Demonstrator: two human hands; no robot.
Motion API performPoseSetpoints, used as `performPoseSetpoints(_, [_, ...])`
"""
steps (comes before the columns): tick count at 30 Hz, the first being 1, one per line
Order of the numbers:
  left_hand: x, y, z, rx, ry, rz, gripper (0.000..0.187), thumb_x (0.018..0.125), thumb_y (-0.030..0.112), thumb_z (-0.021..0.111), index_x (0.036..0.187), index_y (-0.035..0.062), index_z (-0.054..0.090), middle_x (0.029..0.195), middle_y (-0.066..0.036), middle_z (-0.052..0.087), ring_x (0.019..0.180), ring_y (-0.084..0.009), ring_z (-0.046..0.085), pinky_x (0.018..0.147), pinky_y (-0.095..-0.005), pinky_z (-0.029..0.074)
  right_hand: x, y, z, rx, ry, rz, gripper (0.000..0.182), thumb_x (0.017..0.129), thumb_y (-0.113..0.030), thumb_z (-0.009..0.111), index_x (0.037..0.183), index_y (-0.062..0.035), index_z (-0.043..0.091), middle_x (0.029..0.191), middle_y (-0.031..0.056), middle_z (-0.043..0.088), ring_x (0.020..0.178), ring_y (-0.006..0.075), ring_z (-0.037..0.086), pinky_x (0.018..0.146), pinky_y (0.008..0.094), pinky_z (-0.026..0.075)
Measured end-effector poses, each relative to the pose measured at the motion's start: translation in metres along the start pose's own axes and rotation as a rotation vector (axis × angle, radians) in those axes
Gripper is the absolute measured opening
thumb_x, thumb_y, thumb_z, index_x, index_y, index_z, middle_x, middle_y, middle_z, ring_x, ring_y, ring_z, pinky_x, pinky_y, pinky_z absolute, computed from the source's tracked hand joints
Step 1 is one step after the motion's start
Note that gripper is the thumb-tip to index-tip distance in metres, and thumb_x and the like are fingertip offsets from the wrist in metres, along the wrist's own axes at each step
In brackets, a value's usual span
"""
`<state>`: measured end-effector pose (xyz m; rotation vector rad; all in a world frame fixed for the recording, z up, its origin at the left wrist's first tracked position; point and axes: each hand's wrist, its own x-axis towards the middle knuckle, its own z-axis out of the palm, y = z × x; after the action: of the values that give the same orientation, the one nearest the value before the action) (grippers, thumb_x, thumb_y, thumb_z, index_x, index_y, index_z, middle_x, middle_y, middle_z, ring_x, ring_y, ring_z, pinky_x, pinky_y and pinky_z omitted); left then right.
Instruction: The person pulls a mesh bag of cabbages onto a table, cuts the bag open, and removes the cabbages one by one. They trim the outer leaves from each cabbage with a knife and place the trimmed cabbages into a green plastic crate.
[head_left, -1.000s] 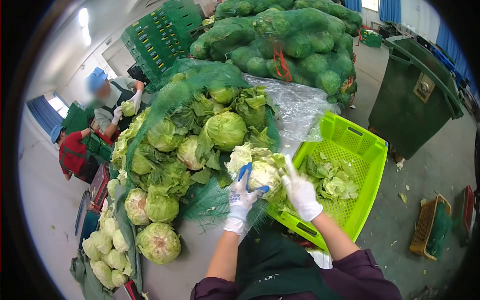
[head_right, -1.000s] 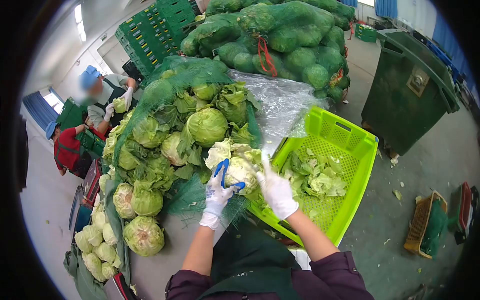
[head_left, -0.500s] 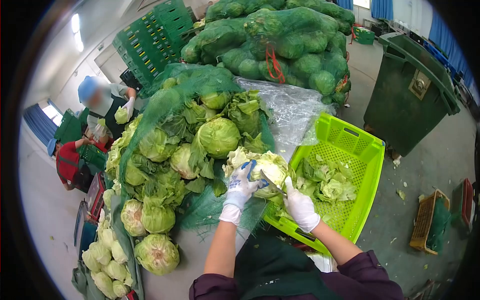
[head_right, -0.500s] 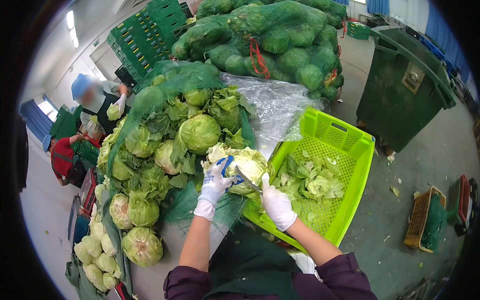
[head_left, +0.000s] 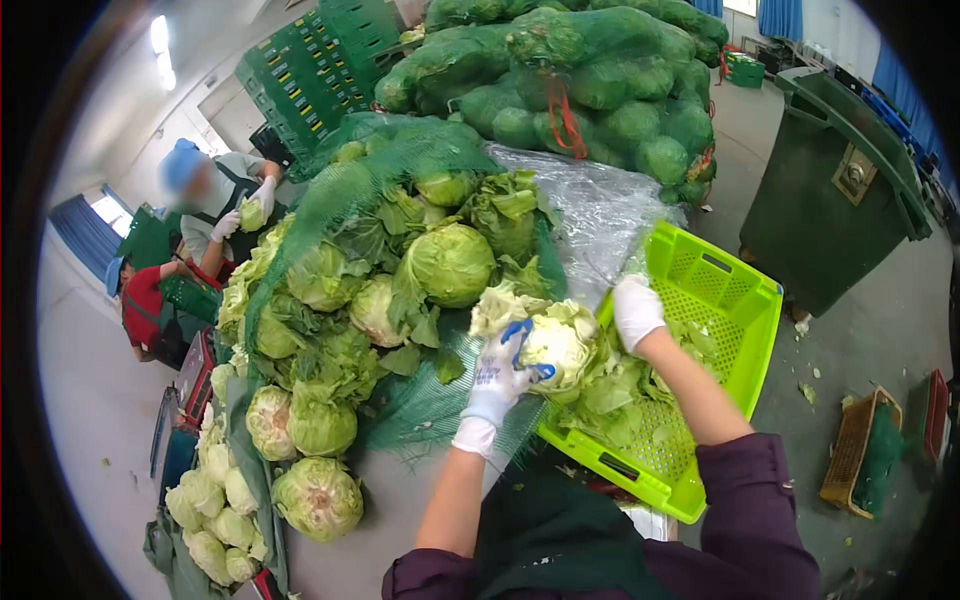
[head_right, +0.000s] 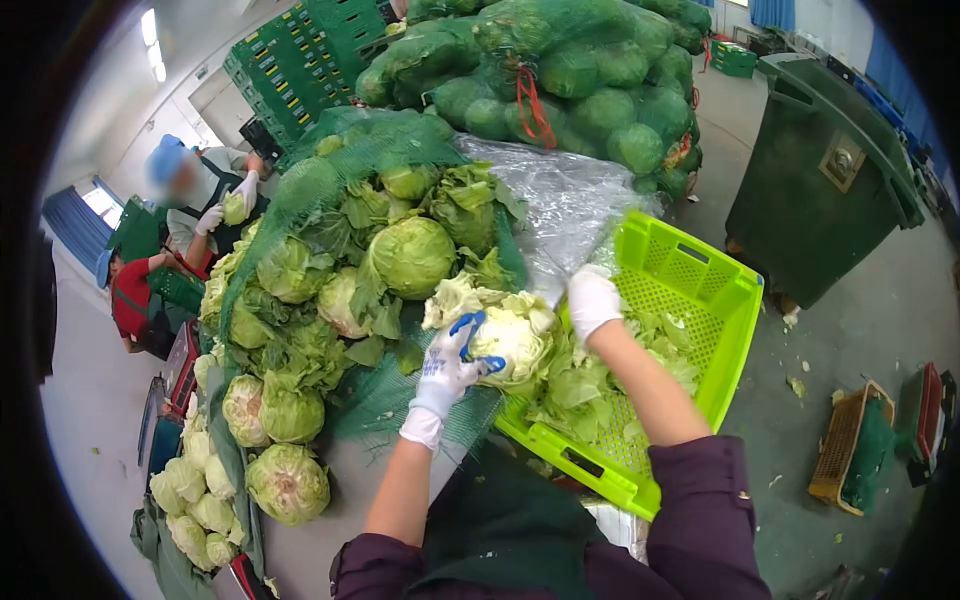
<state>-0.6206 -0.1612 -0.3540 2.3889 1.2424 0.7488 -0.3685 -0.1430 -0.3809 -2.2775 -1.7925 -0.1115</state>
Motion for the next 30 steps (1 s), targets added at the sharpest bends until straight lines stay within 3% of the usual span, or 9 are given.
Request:
performPoseSetpoints(1, [-0.004, -0.005, 0.000, 0.004, 0.000, -0.002, 0.070, 0.064, 0.020, 0.077, 0.127, 0.0054, 0.052, 0.122, -0.021, 0.055, 0.114, -0.0339, 0.053, 0.097, -0.0378, 0.043, 0.006, 0.017, 0.013, 0.066, 0.010, -0.124, 0.025, 0.083, -0.009, 0.053, 0.100, 0.0095, 0.056, 0.071, 0.0186, 0.065, 0.064, 0.0325, 0.067, 0.058, 0.0412, 0.055])
performPoseSetpoints(5, [-0.005, -0.012, 0.005, -0.068, -0.040, -0.063, 0.074, 0.062, 0.012, 0.078, 0.129, 0.0043, 0.049, 0.126, -0.020, 0.053, 0.115, -0.0329, 0.053, 0.098, -0.0371, 0.044, -0.040, -0.021, -0.045, 0.334, -0.168, -0.158, 0.050, 0.094, -0.034, 0.049, 0.127, 0.0032, 0.039, 0.069, 0.0215, 0.062, 0.062, 0.0370, 0.063, 0.055, 0.0458, 0.050])
performPoseSetpoints(10, [-0.001, -0.014, 0.007, -0.123, 0.007, -0.062, 0.074, 0.060, 0.012, 0.077, 0.128, 0.0017, 0.049, 0.124, -0.019, 0.055, 0.115, -0.0311, 0.054, 0.100, -0.0360, 0.042, -0.114, -0.049, -0.038, 0.392, -0.091, -0.133, 0.068, 0.095, -0.038, 0.047, 0.146, -0.0057, 0.017, 0.064, 0.0176, 0.061, 0.054, 0.0352, 0.059, 0.050, 0.0447, 0.047])
performPoseSetpoints(17, [0.011, -0.011, -0.003, -0.170, -0.044, -0.118, 0.070, 0.062, 0.018, 0.078, 0.125, 0.0041, 0.053, 0.121, -0.018, 0.056, 0.113, -0.0300, 0.054, 0.096, -0.0352, 0.043, -0.123, -0.039, -0.035, 0.235, -0.114, -0.251, 0.074, 0.092, -0.035, 0.052, 0.148, -0.0068, 0.013, 0.057, 0.0131, 0.056, 0.044, 0.0284, 0.055, 0.041, 0.0406, 0.044])
performPoseSetpoints(19, [0.012, -0.011, -0.003, -0.150, -0.087, -0.161, 0.070, 0.063, 0.022, 0.078, 0.126, 0.0048, 0.052, 0.122, -0.018, 0.055, 0.114, -0.0300, 0.054, 0.097, -0.0353, 0.043, -0.119, -0.039, -0.026, 0.085, -0.035, -0.329, 0.073, 0.092, -0.041, 0.049, 0.141, 0.0071, 0.023, 0.058, 0.0110, 0.056, 0.044, 0.0250, 0.055, 0.041, 0.0403, 0.045])
performPoseSetpoints(20, [0.013, -0.013, -0.002, -0.150, -0.085, -0.162, 0.070, 0.063, 0.022, 0.078, 0.126, 0.0048, 0.052, 0.122, -0.018, 0.055, 0.114, -0.0300, 0.054, 0.097, -0.0353, 0.043, -0.113, -0.038, -0.023, 0.085, -0.034, -0.331, 0.073, 0.092, -0.041, 0.049, 0.141, 0.0071, 0.023, 0.058, 0.0110, 0.056, 0.044, 0.0250, 0.055, 0.041, 0.0403, 0.045])
performPoseSetpoints(23, [0.003, -0.018, 0.002, -0.122, -0.070, -0.121, 0.072, 0.064, 0.027, 0.078, 0.128, 0.0063, 0.052, 0.124, -0.017, 0.055, 0.115, -0.0302, 0.053, 0.098, -0.0359, 0.042, -0.082, -0.019, -0.008, 0.065, 0.086, -0.021, 0.057, 0.095, -0.037, 0.046, 0.128, 0.0092, 0.042, 0.053, 0.0091, 0.056, 0.043, 0.0256, 0.057, 0.042, 0.0396, 0.047])
performPoseSetpoints(25, [0.000, -0.015, -0.001, -0.157, -0.048, -0.138, 0.074, 0.063, 0.029, 0.079, 0.129, 0.0071, 0.051, 0.125, -0.017, 0.054, 0.117, -0.0301, 0.052, 0.099, -0.0367, 0.041, -0.074, 0.004, -0.002, 0.210, 0.107, 0.016, 0.056, 0.095, -0.037, 0.046, 0.127, 0.0097, 0.042, 0.056, 0.0126, 0.059, 0.045, 0.0286, 0.058, 0.043, 0.0402, 0.047])
performPoseSetpoints(30, [0.008, -0.015, -0.001, -0.196, -0.069, -0.168, 0.073, 0.064, 0.027, 0.076, 0.129, 0.0068, 0.051, 0.123, -0.017, 0.056, 0.116, -0.0298, 0.052, 0.099, -0.0382, 0.042, -0.114, -0.019, -0.027, 0.308, -0.182, -0.255, 0.054, 0.095, -0.043, 0.043, 0.134, -0.0058, 0.041, 0.063, 0.0193, 0.062, 0.055, 0.0371, 0.061, 0.051, 0.0471, 0.048])
